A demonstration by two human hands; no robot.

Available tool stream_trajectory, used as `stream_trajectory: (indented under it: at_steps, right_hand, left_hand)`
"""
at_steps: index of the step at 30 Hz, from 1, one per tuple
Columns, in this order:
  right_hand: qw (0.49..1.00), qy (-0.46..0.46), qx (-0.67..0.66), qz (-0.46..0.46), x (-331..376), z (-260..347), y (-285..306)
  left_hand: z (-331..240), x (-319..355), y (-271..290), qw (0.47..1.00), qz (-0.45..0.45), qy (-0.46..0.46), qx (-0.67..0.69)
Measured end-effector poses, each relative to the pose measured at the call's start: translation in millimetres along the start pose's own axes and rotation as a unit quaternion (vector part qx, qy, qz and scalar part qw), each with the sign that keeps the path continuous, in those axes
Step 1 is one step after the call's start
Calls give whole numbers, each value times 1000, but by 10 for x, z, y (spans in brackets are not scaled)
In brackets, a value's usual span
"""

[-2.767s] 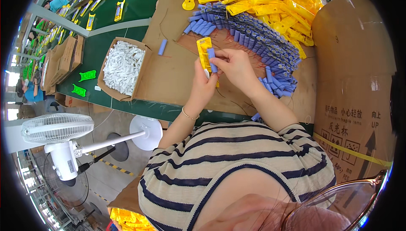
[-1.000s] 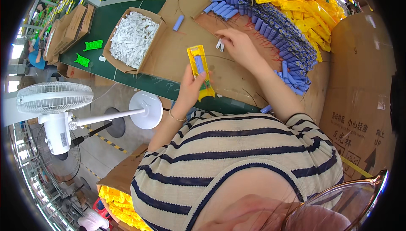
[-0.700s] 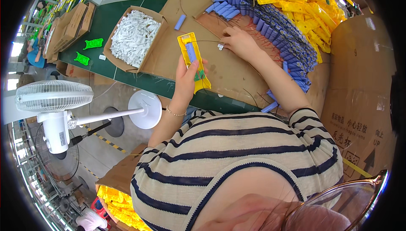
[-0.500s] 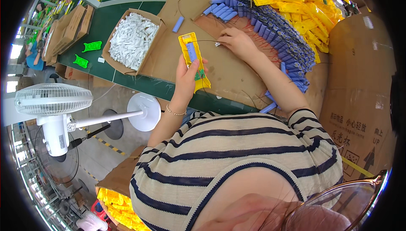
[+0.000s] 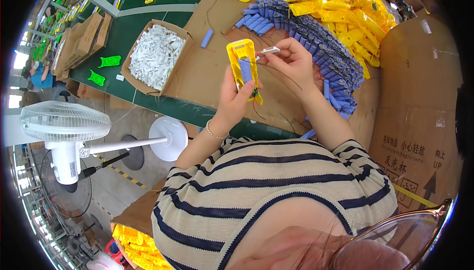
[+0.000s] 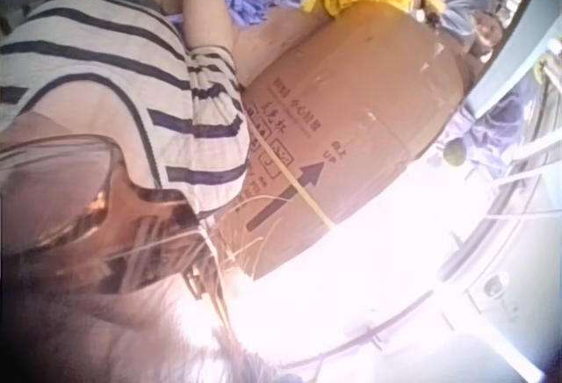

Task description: The person assembles blue electronic components, white plastic parts, and wiring into yellow plastic housings by hand, taking the components from a cardboard box and inserting them into the housings.

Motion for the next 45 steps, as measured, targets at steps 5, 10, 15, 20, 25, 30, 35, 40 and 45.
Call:
stream_trajectory:
  at_steps: [5,10,15,20,25,30,35,40,45]
  right_hand:
    - [1000,-8,16,-11,-40,38,39]
    - [995,-64,81,-3,-76,-216,74]
    - [984,4,173,-39,-73,-54,168]
    - [967,62,245,-35,-40,90,220]
    - [996,-78,7,-45,6,-91,302]
    - [988,-105,-89,-66,24,-43,312]
    - [983,-134,-98,-76,58,-38,311]
    - [992,-71,91,-45,16,63,236]
    - [983,-65,170,-26,0,92,246]
  left_hand:
    - [38,-6,-43,998,10,-7,-68]
    - [157,-114,20,997,-38,54,-47]
    - [244,-96,165,996,-65,46,-42]
    - [238,-87,185,994,-65,31,-85]
    - [212,-67,93,983,-39,33,-179]
    - [182,-80,32,980,-42,10,-193]
    - [218,-76,-31,978,-26,58,-201]
    - [285,-70,-125,983,-24,90,-161]
    - [378,-83,-34,955,1,52,-293]
Point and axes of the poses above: each hand's wrist, its own x-axis away from the middle knuckle, its own y-axis out of the back of the hand, z = x × y, the point moved 8 cm from there along -x, towards the middle knuckle, and after that the axes turned 8 degrees about x, right-handed, at the moved point
